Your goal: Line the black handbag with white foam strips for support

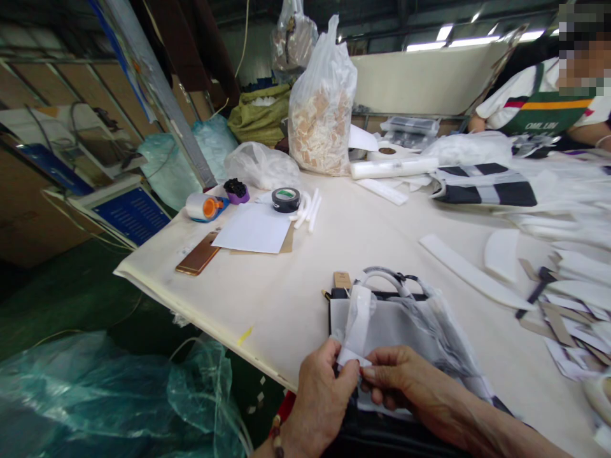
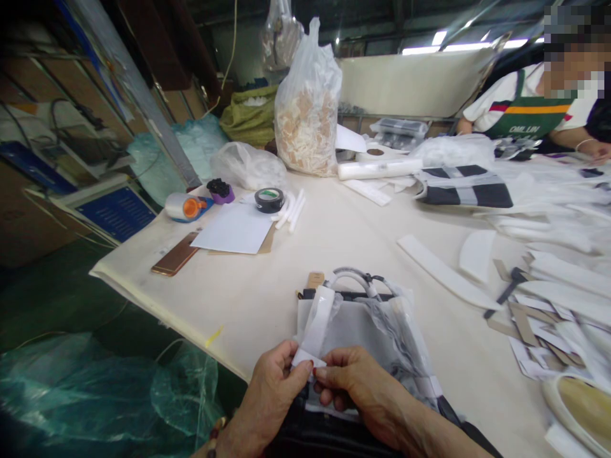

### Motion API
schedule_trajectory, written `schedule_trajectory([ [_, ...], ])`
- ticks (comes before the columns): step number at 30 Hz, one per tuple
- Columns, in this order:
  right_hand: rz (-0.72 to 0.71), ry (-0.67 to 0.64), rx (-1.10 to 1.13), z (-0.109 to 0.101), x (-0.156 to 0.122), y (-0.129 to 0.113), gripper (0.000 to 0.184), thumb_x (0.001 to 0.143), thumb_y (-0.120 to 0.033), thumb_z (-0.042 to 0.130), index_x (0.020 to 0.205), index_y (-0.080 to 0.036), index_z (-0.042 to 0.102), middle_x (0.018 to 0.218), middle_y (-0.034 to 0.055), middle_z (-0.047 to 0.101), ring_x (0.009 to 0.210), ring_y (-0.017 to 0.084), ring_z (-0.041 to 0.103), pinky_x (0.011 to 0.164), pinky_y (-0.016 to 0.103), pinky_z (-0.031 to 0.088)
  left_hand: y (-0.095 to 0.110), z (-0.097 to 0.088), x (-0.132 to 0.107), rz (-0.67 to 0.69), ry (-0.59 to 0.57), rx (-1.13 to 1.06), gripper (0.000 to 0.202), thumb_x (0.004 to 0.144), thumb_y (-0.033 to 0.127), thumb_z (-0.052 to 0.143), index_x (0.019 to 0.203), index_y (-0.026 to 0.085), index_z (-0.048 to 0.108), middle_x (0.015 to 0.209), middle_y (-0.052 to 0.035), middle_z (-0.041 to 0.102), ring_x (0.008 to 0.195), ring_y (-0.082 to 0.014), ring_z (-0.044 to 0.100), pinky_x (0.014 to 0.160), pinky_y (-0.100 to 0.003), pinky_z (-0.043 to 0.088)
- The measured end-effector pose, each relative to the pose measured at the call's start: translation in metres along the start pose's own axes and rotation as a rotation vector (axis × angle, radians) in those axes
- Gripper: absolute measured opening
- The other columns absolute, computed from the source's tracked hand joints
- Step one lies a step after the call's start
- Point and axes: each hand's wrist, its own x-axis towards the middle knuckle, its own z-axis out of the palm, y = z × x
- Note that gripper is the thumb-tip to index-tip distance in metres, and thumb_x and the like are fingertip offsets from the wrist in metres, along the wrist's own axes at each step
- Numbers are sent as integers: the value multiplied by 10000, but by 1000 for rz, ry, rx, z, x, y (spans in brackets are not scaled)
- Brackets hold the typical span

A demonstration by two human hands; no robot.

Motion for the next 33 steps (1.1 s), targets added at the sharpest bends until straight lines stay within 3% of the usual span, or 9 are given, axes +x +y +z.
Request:
schedule_trajectory([
  [6, 20, 25, 2, -2, 3, 4, 316, 540, -416, 681, 614, -128, 575, 529, -1, 540, 452, 58, 409, 459, 190, 271, -2, 2, 1, -11, -16, -8, 195, 726, 318, 447, 753, 161, 558, 672, -27, 594, 621, -156, 509, 551, -242, 375],
  [11, 56, -2, 151, -1, 3, 3, 231, 575, -272, 705, 727, -130, 605, 545, -10, 567, 468, 53, 467, 446, 143, 313, 0, 0, -1, 17, -1, -33, 200, 733, 326, 470, 762, 155, 570, 682, -23, 594, 645, -153, 511, 570, -231, 393],
  [15, 89, 9, 192, 0, 5, 1, 67, 641, -164, 659, 635, -111, 618, 543, 8, 584, 478, 50, 510, 457, 121, 369, -1, 0, -1, 17, -4, -45, 195, 729, 307, 476, 768, 148, 582, 678, -21, 597, 635, -146, 507, 566, -221, 397],
  [18, 117, 51, 200, -1, 6, 1, 94, 672, -116, 629, 581, -120, 607, 529, 5, 585, 489, 57, 535, 464, 121, 396, -4, 0, 0, 20, -7, -61, 188, 727, 297, 480, 775, 147, 583, 661, -13, 584, 631, -143, 506, 568, -217, 400],
  [24, 129, 12, 296, -1, 5, 1, 99, 582, -129, 706, 624, -125, 616, 595, -5, 589, 534, 69, 562, 514, 142, 436, -5, 1, -1, 27, -9, -62, 172, 732, 304, 484, 766, 156, 564, 665, -10, 572, 631, -140, 502, 570, -217, 393],
  [33, 55, -81, 369, -2, 4, 4, 181, 483, -165, 750, 627, -110, 656, 612, 3, 602, 573, 72, 542, 534, 145, 415, -4, 1, -2, 16, 10, 114, 142, 742, 308, 432, 717, 188, 503, 614, 7, 506, 566, -133, 440, 512, -233, 319],
])
